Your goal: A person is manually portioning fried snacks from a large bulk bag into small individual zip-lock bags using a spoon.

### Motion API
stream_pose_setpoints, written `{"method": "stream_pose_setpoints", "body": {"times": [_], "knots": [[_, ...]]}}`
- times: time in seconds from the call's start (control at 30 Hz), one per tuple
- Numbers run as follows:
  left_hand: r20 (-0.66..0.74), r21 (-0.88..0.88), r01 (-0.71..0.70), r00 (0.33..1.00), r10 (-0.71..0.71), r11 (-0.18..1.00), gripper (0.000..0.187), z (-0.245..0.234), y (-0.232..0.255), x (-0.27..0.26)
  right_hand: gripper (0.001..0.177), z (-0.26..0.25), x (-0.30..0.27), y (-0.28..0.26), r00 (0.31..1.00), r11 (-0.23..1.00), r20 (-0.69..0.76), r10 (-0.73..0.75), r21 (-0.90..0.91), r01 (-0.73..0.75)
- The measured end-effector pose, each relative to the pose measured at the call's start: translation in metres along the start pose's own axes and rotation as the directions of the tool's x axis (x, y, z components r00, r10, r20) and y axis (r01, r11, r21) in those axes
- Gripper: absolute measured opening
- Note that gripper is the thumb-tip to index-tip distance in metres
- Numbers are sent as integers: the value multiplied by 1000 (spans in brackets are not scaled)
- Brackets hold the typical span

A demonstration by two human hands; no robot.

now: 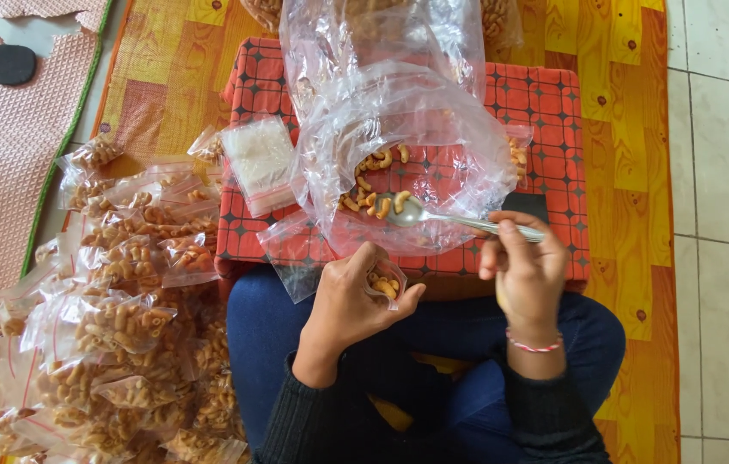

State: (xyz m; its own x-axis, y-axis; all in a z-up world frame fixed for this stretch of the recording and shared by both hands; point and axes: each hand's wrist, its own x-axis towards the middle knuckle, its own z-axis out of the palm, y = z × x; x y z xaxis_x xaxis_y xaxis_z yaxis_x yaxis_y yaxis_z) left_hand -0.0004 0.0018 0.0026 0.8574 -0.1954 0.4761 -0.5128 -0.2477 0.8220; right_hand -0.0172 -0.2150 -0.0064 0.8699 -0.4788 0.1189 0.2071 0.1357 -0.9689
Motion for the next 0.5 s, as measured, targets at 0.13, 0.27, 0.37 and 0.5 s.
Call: {"method": "stream_pose_setpoints", "body": {"times": [0.13, 0.27, 0.37, 0.5], "knots": [[-7, 15, 27, 1000, -27, 1000, 43, 0, 3, 0, 16, -13, -4, -53, 997, 998, 55, -54, -13, 54], [50, 68, 78, 995, -81, 995, 42, -3, 10, 2, 16, -7, -27, -108, 987, 965, 162, 16, -261, 27], [38, 110, 81, 996, -85, 991, 43, -2, 9, 0, 16, 10, -42, -134, 942, 812, 336, 8, -552, 190], [51, 30, 39, 998, -41, 999, 44, -2, 11, -1, 19, 39, -50, -148, 646, 533, 757, -97, -508, 676]]}}
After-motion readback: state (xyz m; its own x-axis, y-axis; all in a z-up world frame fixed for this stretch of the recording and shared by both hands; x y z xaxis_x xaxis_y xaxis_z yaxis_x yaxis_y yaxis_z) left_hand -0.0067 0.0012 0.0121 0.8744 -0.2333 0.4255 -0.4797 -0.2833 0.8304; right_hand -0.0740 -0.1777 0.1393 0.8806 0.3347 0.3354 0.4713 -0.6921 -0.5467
